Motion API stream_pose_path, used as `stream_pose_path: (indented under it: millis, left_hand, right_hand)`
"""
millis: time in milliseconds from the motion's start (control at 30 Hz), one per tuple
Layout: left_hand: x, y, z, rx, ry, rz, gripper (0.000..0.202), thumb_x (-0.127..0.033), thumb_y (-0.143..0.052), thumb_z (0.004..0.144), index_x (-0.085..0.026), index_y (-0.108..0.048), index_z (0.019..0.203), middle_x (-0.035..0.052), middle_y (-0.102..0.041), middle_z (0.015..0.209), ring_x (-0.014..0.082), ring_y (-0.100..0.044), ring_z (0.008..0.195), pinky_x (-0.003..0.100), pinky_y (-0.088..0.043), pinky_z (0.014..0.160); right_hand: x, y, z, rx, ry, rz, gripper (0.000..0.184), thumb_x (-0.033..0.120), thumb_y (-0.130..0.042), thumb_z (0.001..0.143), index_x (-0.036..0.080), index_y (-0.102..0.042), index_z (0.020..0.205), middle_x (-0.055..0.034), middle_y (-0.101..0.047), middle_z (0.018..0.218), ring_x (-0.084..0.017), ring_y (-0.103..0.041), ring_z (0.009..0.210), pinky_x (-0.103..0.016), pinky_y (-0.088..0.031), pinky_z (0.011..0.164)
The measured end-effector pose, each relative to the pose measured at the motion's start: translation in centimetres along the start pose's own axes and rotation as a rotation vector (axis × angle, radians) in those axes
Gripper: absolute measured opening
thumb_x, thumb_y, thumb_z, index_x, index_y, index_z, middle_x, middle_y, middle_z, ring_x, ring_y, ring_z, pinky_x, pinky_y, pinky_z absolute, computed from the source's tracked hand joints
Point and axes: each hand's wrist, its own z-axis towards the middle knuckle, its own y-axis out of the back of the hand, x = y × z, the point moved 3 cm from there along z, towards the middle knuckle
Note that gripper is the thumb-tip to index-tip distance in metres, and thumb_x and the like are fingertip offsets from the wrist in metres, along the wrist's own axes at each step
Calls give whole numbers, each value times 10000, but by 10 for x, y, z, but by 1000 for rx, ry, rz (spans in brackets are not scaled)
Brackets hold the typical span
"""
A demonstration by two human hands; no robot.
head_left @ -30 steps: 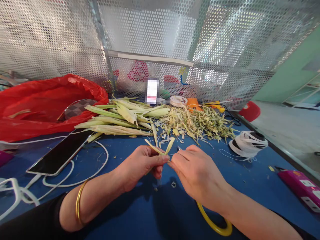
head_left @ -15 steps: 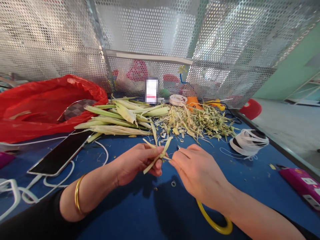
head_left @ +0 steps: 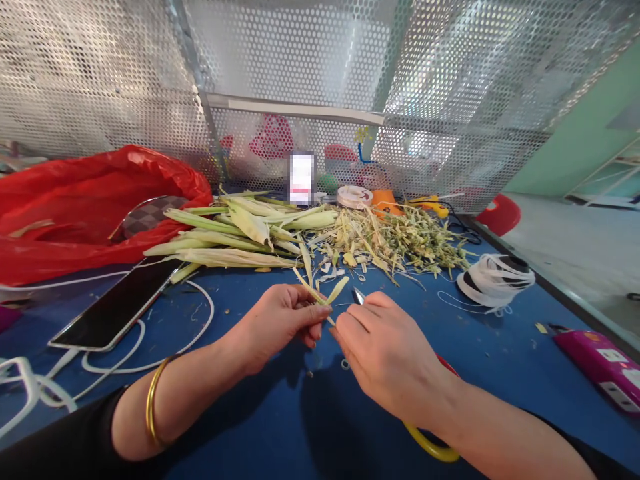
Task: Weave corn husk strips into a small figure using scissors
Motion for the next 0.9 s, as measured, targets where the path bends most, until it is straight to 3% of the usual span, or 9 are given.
stream_pose_path:
  millis: [267, 400, 567, 633, 733, 900]
  left_hand:
    - [5, 5, 6, -31, 8, -38, 261, -341, -751, 644, -137, -652, 774, -15, -579, 491, 102, -522, 451, 229, -451, 513]
    - [1, 6, 4, 26, -14, -23, 311, -415, -693, 711, -148, -691, 871, 14, -638, 605, 114, -573, 541, 223, -451, 566]
    - [-4, 11, 2, 78, 3, -22, 330, -432, -694, 709, -158, -715, 893, 29, -660, 614, 129, -603, 552, 239, -470, 602]
    - [-4, 12, 2, 107, 25, -18, 342, -462, -669, 725, -157, -712, 873, 50, -682, 649, 150, -632, 585, 252, -480, 613]
    - [-3, 11, 2, 96, 54, 3, 375, -495, -657, 725, -145, -705, 852, 84, -712, 707, 162, -647, 600, 257, -483, 609]
    - [1, 5, 2, -3, 79, -20, 312, -348, -761, 629, -140, -715, 857, 54, -699, 651, 148, -623, 569, 264, -498, 597]
  right_hand:
    - [6, -4, 1, -25, 15, 5, 286, 76, -389, 890, 169, -501, 643, -2, -470, 589, -143, -351, 534, -310, -281, 606]
    - [3, -2, 2, -34, -37, 137, 315, 260, -382, 964, 163, -532, 705, -5, -541, 626, -137, -451, 566, -300, -323, 629]
    - [-20, 10, 3, -245, -199, 151, 234, 339, -445, 940, 165, -600, 922, -76, -624, 848, -197, -559, 802, -326, -386, 736]
    - [-26, 5, 4, -181, -216, 133, 178, 328, -516, 908, 180, -613, 922, -81, -629, 891, -214, -567, 859, -341, -390, 770]
    - [-26, -6, 5, -48, -191, 198, 166, 252, -500, 920, 180, -611, 820, -35, -630, 745, -171, -579, 742, -328, -379, 786]
    - [-17, -10, 6, -40, -160, 157, 255, 191, -441, 929, 163, -596, 728, -15, -587, 646, -140, -521, 622, -330, -355, 796]
